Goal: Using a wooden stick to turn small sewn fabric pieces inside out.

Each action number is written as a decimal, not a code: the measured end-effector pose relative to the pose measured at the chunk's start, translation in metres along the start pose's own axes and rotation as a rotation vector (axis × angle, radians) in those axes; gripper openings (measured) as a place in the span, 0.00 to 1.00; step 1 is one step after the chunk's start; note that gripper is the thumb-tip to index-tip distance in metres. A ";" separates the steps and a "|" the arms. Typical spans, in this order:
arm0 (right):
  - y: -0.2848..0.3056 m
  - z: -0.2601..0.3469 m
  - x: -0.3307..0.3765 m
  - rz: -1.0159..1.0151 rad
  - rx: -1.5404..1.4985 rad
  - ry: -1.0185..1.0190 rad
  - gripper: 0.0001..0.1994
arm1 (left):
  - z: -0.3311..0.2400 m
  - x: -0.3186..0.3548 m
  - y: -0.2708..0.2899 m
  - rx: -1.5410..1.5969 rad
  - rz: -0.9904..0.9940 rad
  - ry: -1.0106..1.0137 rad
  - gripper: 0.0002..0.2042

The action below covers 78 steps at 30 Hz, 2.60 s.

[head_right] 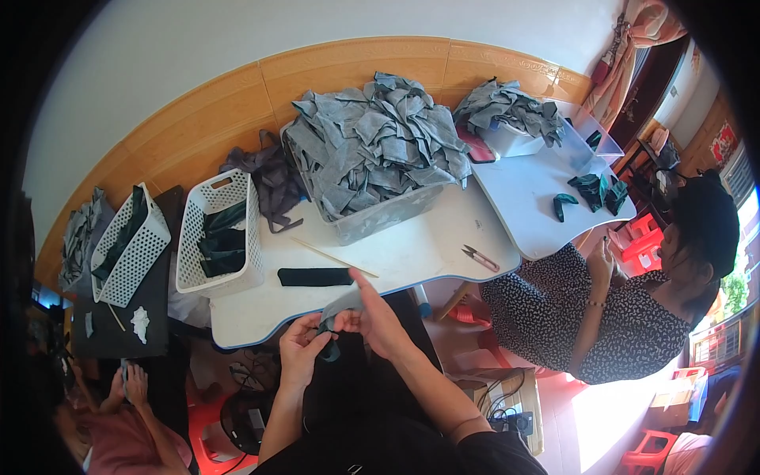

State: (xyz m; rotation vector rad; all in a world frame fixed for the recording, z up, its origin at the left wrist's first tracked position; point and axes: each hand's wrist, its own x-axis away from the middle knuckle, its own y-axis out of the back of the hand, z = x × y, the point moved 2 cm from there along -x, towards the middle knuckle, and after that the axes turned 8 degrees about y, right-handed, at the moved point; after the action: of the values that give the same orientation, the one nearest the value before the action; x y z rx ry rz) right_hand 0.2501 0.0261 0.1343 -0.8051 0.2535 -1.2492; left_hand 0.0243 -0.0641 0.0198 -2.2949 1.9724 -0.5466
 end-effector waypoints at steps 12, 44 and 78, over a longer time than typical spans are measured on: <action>0.051 -0.058 0.010 0.015 0.850 0.335 0.19 | 0.028 -0.005 -0.016 0.042 -0.001 -0.012 0.17; 0.067 -0.084 0.001 0.109 0.938 0.186 0.14 | 0.062 -0.002 0.008 0.240 -0.023 0.217 0.06; 0.102 -0.135 0.001 -0.072 0.888 0.467 0.09 | 0.072 0.001 -0.037 0.440 -0.008 0.400 0.11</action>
State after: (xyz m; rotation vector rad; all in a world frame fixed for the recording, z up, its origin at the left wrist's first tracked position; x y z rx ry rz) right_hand 0.2474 -0.0200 -0.0285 0.2469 0.0217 -1.4274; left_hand 0.0814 -0.0720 -0.0373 -2.0313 1.7430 -1.3745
